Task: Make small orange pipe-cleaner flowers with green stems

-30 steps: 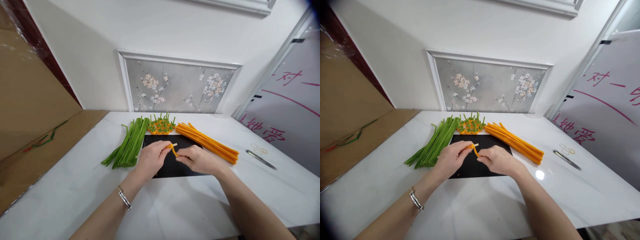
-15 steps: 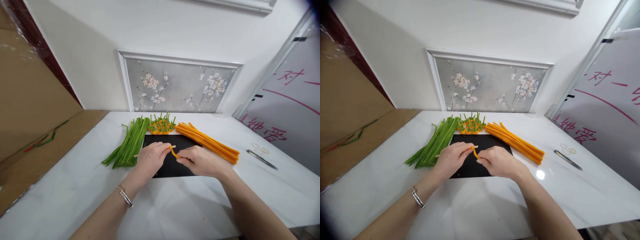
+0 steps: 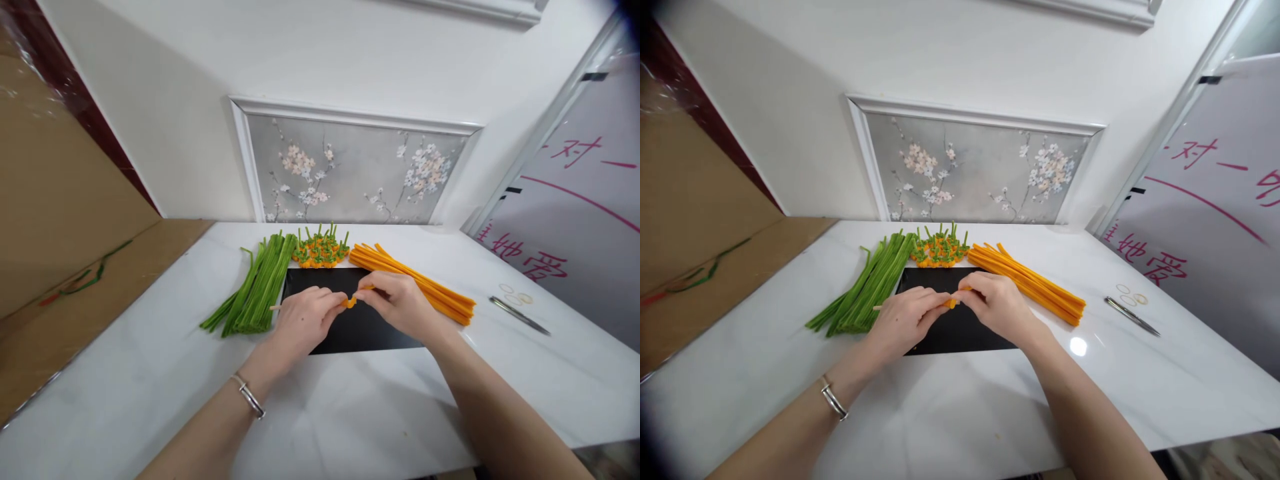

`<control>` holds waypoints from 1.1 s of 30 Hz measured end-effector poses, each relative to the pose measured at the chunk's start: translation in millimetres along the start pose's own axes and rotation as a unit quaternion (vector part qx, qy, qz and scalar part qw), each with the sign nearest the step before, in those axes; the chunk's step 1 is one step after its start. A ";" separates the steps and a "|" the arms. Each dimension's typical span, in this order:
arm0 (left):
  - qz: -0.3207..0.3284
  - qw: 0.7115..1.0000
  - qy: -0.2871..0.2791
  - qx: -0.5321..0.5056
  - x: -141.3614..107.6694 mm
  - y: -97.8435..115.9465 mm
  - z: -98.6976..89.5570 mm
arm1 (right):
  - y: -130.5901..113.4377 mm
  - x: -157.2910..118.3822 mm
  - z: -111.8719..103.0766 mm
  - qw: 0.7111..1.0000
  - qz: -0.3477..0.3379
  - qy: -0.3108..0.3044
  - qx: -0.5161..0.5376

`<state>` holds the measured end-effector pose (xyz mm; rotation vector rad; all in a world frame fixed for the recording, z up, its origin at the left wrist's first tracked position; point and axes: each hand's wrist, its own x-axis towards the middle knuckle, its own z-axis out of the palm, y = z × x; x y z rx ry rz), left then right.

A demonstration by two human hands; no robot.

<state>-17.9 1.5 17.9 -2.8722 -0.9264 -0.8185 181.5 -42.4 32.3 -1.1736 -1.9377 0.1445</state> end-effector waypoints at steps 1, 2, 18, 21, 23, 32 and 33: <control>0.006 1.000 -0.001 0.001 0.2 0.4 -0.1 | 1.3 0.9 0.4 1.000 0.014 0.009 0.007; 0.012 1.000 -0.002 0.002 0.4 0.9 -0.2 | 3.0 1.8 0.8 0.999 0.031 0.016 0.014; -0.016 0.992 0.077 -0.098 -0.6 5.2 -0.8 | 21.1 0.5 5.8 0.988 0.113 -0.105 0.030; -0.038 0.988 0.095 -0.115 -0.1 5.5 -1.0 | 15.9 0.4 3.3 0.986 0.116 -0.118 0.021; -0.054 0.984 0.100 -0.138 0.5 4.6 -0.6 | 11.2 0.3 1.8 0.985 0.098 -0.138 0.024; -0.108 0.980 0.070 -0.153 0.0 -0.8 1.8 | -0.6 -5.1 7.5 0.981 -0.002 -0.187 -0.057; -0.109 0.982 0.063 -0.142 -0.3 -0.4 1.2 | -2.2 -5.8 7.8 0.979 -0.005 -0.190 -0.075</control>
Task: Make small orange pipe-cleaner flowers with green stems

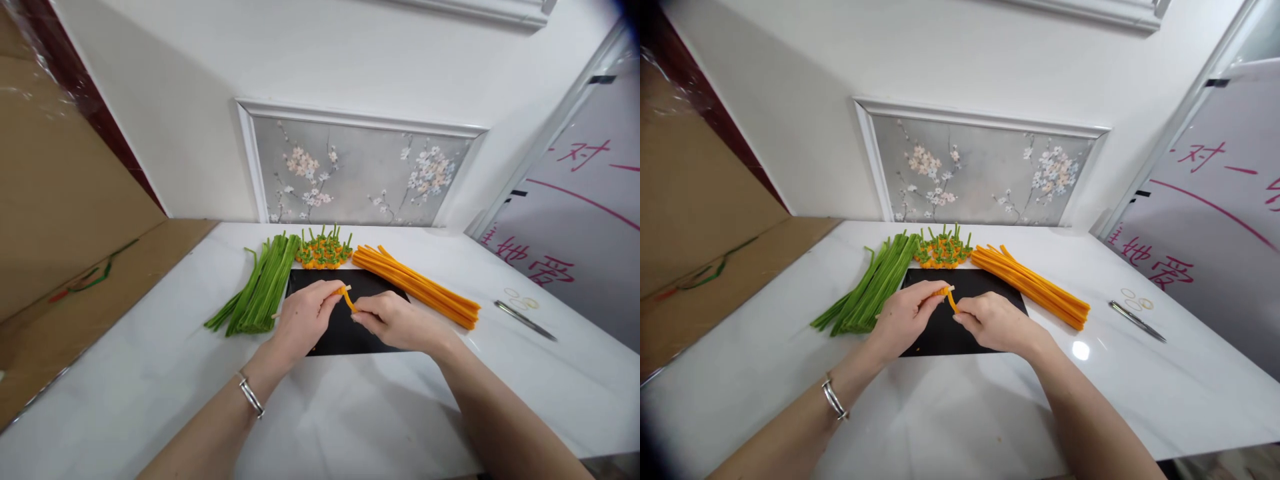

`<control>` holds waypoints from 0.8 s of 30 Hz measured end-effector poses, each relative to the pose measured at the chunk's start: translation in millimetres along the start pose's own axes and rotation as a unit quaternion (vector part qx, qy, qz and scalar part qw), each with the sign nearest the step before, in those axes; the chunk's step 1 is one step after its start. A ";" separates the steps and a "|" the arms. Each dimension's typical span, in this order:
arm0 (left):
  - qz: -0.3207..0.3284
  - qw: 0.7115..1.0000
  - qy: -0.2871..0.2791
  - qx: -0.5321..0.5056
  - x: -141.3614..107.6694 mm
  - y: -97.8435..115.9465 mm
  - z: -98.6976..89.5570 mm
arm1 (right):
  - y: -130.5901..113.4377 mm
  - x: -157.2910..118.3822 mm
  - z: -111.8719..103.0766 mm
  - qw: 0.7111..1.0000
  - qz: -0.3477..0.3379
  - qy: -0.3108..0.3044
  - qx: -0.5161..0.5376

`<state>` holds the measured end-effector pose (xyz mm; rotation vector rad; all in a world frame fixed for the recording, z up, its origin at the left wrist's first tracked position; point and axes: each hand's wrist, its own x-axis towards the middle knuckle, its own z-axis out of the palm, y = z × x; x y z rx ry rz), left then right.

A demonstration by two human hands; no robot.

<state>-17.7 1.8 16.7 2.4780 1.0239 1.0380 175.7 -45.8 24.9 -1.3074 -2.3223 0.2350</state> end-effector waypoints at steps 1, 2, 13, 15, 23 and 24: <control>-0.001 1.000 -0.005 0.014 -0.4 0.6 -0.5 | -2.0 -0.6 -0.1 1.000 0.001 -0.003 -0.019; -0.001 0.999 -0.008 0.031 -0.7 1.3 -0.9 | -4.4 -1.3 -0.7 0.999 0.004 -0.005 -0.038; 0.052 0.989 -0.018 0.141 -0.2 1.5 0.5 | -9.2 -2.2 -4.6 0.994 0.009 0.046 -0.096; 0.072 0.988 -0.020 0.139 -0.4 1.0 1.0 | -6.4 -2.0 -4.2 0.994 0.014 0.073 -0.076; 0.131 0.987 -0.031 0.090 -0.1 1.3 1.6 | 2.7 2.4 -5.3 0.984 0.049 0.167 0.040; 0.137 0.986 -0.034 0.083 -0.1 1.5 1.5 | 3.6 3.1 -5.4 0.983 0.055 0.168 0.052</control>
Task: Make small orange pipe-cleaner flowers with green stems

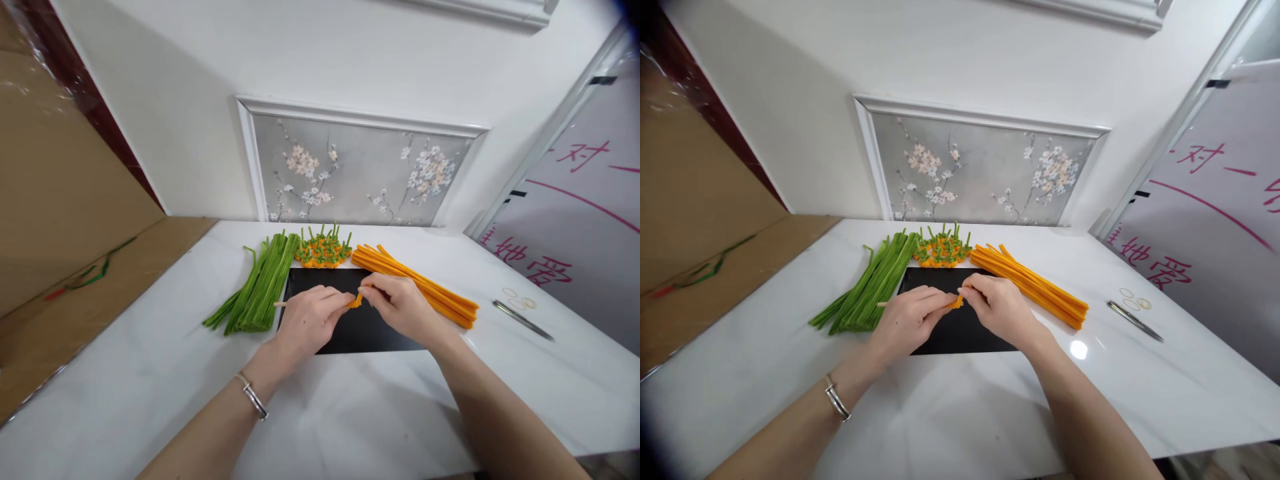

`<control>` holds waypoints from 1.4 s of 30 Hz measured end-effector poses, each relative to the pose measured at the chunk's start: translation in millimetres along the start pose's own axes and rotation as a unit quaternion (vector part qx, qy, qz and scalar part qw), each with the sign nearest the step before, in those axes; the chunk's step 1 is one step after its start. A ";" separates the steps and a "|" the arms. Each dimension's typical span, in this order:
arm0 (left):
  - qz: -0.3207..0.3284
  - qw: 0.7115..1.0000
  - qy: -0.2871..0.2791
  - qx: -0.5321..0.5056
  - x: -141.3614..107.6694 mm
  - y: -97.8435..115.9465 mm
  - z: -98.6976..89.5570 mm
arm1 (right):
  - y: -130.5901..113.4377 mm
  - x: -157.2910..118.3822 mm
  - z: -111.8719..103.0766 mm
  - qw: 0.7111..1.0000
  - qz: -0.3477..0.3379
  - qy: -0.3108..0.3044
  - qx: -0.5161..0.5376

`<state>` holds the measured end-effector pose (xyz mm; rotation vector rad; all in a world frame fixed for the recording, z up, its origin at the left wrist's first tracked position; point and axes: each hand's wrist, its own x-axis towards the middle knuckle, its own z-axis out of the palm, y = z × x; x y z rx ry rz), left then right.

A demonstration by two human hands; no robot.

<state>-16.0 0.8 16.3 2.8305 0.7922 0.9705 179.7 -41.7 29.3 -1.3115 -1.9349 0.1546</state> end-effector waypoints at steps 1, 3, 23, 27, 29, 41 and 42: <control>0.006 1.000 0.000 -0.007 0.1 0.3 -0.2 | 0.7 0.7 -0.1 1.000 0.009 -0.001 0.010; 0.011 1.000 0.000 -0.021 0.3 1.3 -0.8 | 2.1 1.9 -0.6 0.999 0.027 -0.010 0.032; -0.164 0.953 0.124 -0.221 2.1 6.9 3.3 | -4.4 0.5 5.4 0.991 0.049 -0.072 0.101; -0.175 0.958 0.131 -0.184 2.9 6.8 0.5 | -7.9 -1.6 10.9 0.996 -0.001 -0.065 0.054; -0.178 0.964 0.119 -0.159 3.2 7.6 -1.9 | -9.3 -2.4 12.5 0.997 -0.015 -0.070 0.030; -0.246 0.924 0.080 -0.282 4.6 -1.2 -0.2 | -4.3 -2.4 9.1 0.993 -0.059 -0.094 -0.029; -0.246 0.924 0.075 -0.283 4.3 -1.9 0.4 | -3.5 -2.3 9.0 0.994 -0.065 -0.086 -0.036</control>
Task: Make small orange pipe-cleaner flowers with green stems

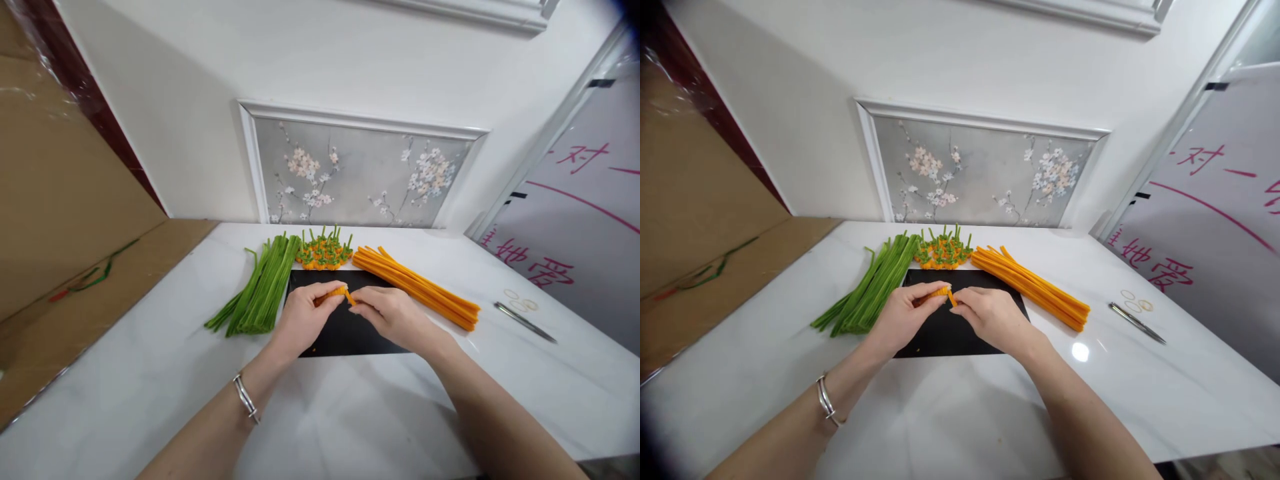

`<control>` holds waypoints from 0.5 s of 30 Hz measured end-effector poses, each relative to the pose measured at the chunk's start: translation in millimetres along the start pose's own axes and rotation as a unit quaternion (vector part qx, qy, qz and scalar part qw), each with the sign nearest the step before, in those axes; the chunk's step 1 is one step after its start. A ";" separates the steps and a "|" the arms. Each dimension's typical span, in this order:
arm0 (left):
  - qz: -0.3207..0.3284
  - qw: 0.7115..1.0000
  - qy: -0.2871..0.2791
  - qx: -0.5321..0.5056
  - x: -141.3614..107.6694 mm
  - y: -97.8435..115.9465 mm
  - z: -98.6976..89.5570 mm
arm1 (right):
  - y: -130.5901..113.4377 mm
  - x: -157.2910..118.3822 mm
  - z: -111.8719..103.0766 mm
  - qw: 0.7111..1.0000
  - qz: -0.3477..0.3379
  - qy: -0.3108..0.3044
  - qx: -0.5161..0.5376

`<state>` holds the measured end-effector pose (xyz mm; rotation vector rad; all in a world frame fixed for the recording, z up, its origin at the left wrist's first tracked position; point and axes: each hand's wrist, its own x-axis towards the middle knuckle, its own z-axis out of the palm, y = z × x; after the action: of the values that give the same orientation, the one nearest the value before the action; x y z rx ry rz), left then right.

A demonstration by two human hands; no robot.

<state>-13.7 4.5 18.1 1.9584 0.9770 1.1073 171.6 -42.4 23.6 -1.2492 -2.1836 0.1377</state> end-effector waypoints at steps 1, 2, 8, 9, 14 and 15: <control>0.002 1.000 -0.004 0.005 -0.1 -0.7 0.0 | 0.4 -0.1 0.0 1.000 -0.004 0.008 -0.011; 0.008 1.000 -0.006 0.012 -0.5 -1.1 0.0 | 0.3 -0.2 0.1 1.000 -0.007 0.014 -0.026; 0.071 0.988 -0.019 0.134 -4.6 2.7 1.1 | -2.5 -1.2 -0.6 0.996 -0.024 0.016 -0.085; 0.078 0.985 -0.021 0.155 -5.2 3.8 1.3 | -2.7 -1.2 -0.7 0.996 -0.027 0.015 -0.085; 0.111 0.972 -0.040 0.205 -6.7 7.6 1.8 | -2.7 -1.0 -0.2 0.997 -0.013 0.023 -0.069; 0.120 0.970 -0.048 0.206 -6.7 8.2 1.8 | -2.8 -0.9 -0.3 0.998 -0.006 0.028 -0.064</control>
<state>-12.2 -5.6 21.5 2.4974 0.9963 0.9813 170.0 -44.7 24.5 -1.2942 -2.1803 -0.0433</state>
